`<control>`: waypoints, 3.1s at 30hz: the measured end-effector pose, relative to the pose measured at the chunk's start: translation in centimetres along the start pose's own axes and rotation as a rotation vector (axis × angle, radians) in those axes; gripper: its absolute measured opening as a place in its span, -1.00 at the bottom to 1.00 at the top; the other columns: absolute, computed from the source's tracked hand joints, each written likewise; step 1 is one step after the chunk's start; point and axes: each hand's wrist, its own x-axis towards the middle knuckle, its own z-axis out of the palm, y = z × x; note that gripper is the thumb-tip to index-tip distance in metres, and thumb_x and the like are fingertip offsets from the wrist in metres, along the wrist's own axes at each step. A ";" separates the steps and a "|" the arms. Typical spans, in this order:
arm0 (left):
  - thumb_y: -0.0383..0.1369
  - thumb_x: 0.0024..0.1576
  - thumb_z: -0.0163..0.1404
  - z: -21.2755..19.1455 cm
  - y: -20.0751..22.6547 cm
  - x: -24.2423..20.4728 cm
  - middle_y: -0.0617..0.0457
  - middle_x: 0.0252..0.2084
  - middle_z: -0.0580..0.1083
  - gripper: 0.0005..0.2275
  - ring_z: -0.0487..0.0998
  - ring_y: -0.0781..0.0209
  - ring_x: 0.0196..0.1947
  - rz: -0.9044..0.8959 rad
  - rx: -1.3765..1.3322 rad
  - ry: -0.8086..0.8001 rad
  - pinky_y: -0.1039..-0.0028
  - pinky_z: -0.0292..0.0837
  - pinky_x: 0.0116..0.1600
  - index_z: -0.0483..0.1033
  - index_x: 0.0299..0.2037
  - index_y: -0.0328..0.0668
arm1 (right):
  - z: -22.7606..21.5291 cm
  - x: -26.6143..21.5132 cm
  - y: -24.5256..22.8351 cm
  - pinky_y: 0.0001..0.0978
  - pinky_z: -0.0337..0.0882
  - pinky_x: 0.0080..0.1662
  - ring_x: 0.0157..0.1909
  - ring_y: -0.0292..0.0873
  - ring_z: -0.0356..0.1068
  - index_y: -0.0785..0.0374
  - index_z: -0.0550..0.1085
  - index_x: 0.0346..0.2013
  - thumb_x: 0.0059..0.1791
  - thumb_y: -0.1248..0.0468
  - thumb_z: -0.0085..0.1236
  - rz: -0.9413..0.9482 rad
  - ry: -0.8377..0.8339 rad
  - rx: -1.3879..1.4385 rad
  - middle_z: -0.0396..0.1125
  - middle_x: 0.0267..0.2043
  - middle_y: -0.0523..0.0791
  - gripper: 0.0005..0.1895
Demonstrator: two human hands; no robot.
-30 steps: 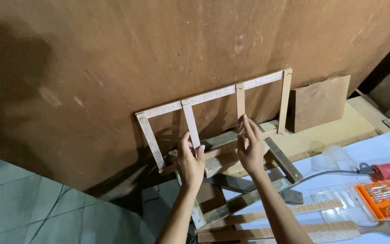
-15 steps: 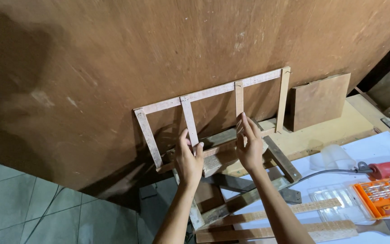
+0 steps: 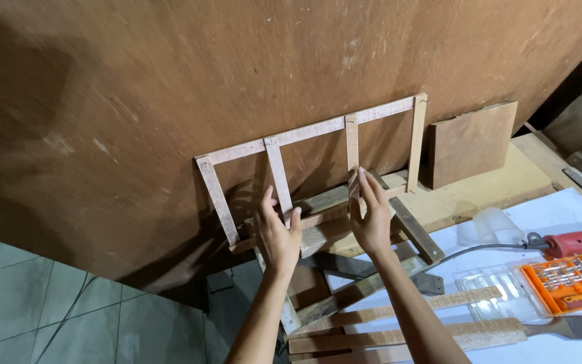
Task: The person measures a wooden frame with a tape measure, marks it with a pencil, picks nails from a tray, and hammers nails into the frame joints. They then stand the frame upright against a board, lay a wooden strip across two boards, and mark the strip with the pencil.
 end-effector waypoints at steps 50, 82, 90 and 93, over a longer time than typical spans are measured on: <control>-0.57 0.13 0.08 -4.7 28.1 -38.6 -0.16 0.05 0.52 -0.66 0.51 -0.11 0.09 0.477 -0.456 -0.596 0.22 0.46 0.16 0.48 0.13 -0.37 | -38.0 -34.9 -9.3 -0.11 0.31 0.28 0.39 0.12 0.26 0.25 0.48 0.19 -0.08 0.51 0.17 0.208 0.104 -0.322 0.32 0.34 0.01 -0.49; -0.47 0.12 0.14 -14.4 38.9 -61.5 -0.12 0.04 0.52 -0.66 0.53 -0.03 0.06 0.735 -0.597 -0.929 0.24 0.48 0.14 0.53 0.12 -0.33 | -57.4 -61.1 -21.4 -0.07 0.29 0.30 0.36 0.10 0.28 0.25 0.46 0.23 -0.05 0.27 0.28 0.415 0.154 -0.673 0.34 0.30 0.05 -0.46; -0.43 0.12 0.14 -11.4 38.3 -62.4 -0.18 0.12 0.48 -0.69 0.45 -0.09 0.19 0.809 -0.530 -0.993 0.14 0.42 0.21 0.56 0.07 -0.29 | -57.6 -63.1 -20.9 0.11 0.06 0.37 0.47 0.17 0.01 0.23 0.37 0.28 -0.14 -0.03 0.35 0.622 0.050 -0.768 0.10 0.43 0.12 -0.22; -0.42 0.12 0.15 -10.8 38.5 -61.6 -0.18 0.13 0.48 -0.71 0.44 -0.11 0.22 0.829 -0.523 -1.014 0.10 0.40 0.24 0.57 0.05 -0.28 | -57.4 -62.4 -20.1 0.11 0.04 0.38 0.49 0.14 0.02 0.25 0.38 0.27 -0.13 -0.02 0.34 0.590 0.040 -0.737 0.12 0.43 0.10 -0.24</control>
